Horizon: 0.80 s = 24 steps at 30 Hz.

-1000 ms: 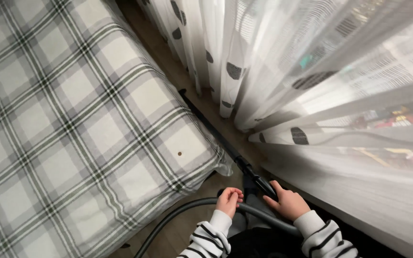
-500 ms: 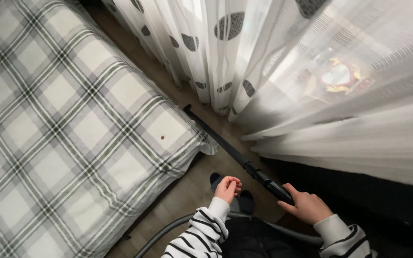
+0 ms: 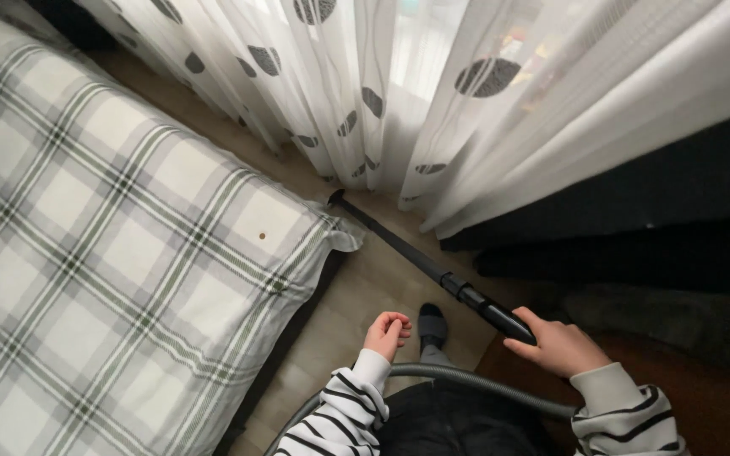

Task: Vacuuming the floor in a bedroom, including cleaning under the bed and around furniture.

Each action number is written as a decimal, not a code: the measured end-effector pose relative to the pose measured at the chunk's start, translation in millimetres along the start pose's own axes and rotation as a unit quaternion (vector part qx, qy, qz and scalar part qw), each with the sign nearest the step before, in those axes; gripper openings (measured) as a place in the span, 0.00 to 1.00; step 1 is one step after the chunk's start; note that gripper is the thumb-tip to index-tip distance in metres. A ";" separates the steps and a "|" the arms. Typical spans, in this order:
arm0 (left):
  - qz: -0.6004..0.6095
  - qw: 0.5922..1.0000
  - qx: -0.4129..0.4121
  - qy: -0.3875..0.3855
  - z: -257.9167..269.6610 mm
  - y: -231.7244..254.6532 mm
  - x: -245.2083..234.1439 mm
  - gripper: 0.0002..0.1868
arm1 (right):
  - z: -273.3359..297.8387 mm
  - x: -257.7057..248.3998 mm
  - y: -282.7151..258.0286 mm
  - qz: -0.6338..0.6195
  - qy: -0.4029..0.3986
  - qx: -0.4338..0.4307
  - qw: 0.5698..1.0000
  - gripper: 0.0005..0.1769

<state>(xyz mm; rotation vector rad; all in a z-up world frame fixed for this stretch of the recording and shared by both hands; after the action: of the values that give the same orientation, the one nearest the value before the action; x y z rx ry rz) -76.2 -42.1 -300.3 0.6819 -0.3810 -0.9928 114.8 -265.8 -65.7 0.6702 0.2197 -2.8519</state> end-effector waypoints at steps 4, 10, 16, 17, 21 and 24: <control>-0.016 0.998 0.047 -0.042 4.0 -53.6 -34.0 0.10 | 23.7 53.4 -19.7 -0.039 0.062 0.022 0.997 0.32; -0.049 0.996 0.030 -0.066 28.5 -127.0 -118.1 0.09 | 18.9 175.6 -36.6 -0.105 0.085 0.019 0.991 0.31; -0.089 0.992 0.026 -0.081 49.8 -152.5 -134.8 0.10 | 41.1 258.7 -29.7 -0.145 0.093 0.050 0.984 0.36; -0.097 0.990 0.025 -0.095 55.8 -152.5 -127.7 0.10 | 51.7 266.9 -27.0 -0.171 0.097 0.064 0.978 0.34; -0.103 0.983 0.041 -0.149 55.8 -179.9 -96.9 0.09 | 82.6 304.9 -13.4 -0.221 0.108 0.111 0.963 0.35; -0.114 0.979 0.035 -0.167 75.6 -182.3 -80.6 0.10 | 120.2 316.9 -24.9 -0.276 0.116 0.110 0.948 0.33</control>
<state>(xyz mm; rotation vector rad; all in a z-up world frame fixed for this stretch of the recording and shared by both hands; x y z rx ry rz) -276.9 -65.7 -368.1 0.6315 -0.6458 -1.3230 -219.5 -316.1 -100.4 1.1542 0.1421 -3.3562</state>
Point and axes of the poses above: each hand's wrist, its own z-axis away from the middle knuckle, its own x-axis out of the palm, y = z × x, the point moved 3 cm from there along -z, towards the middle knuckle, and after that the axes turned 4 degrees about -z, right-handed, at the moved point
